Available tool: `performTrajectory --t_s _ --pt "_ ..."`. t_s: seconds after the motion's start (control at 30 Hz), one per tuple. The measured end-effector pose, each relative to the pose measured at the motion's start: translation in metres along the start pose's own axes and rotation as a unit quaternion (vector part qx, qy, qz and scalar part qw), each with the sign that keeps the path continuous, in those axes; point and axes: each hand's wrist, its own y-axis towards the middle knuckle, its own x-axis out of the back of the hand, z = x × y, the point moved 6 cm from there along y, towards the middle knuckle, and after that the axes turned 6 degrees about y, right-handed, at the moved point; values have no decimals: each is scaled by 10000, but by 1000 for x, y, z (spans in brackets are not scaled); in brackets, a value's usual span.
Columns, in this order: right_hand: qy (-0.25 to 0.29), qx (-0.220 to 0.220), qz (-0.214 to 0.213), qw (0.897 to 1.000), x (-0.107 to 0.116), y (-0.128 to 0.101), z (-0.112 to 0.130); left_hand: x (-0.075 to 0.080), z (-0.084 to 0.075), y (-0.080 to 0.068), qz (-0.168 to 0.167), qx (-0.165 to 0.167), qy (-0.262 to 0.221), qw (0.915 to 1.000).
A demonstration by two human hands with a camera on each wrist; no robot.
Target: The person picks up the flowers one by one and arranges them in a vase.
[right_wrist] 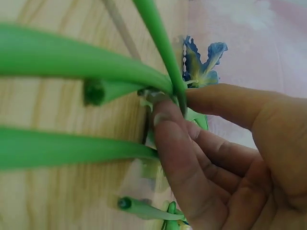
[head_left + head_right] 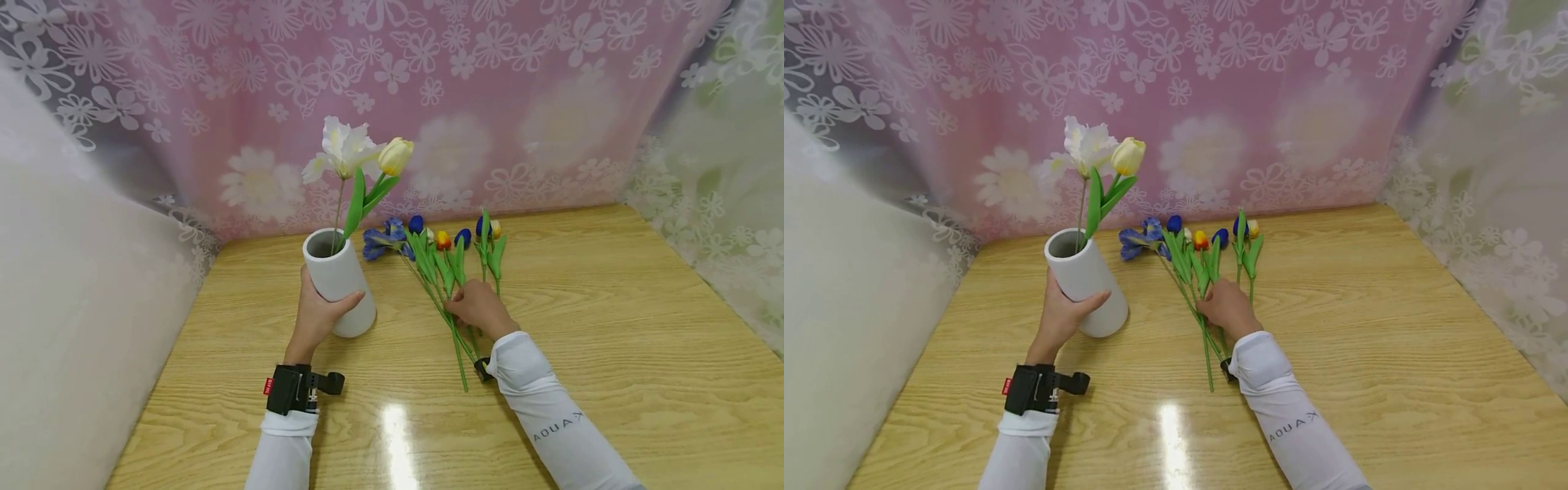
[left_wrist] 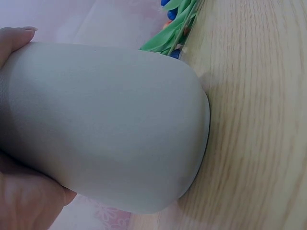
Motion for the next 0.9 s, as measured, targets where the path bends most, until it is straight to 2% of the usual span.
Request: performTrajectory --t_s 0.27,0.5,0.73,0.9 --pt "482 -8 -38 9988 0 0 -6 0 0 0 -14 -26 -18 10000" --pt "835 252 -246 9959 6 -6 -4 1 -1 0 -16 -10 15 10000" --pt "1530 158 -469 9870 17 -15 7 1 0 -1 25 7 -2 10000" --pt "1845 556 -884 9773 28 -17 19 0 0 -1 49 -10 -28 10000"
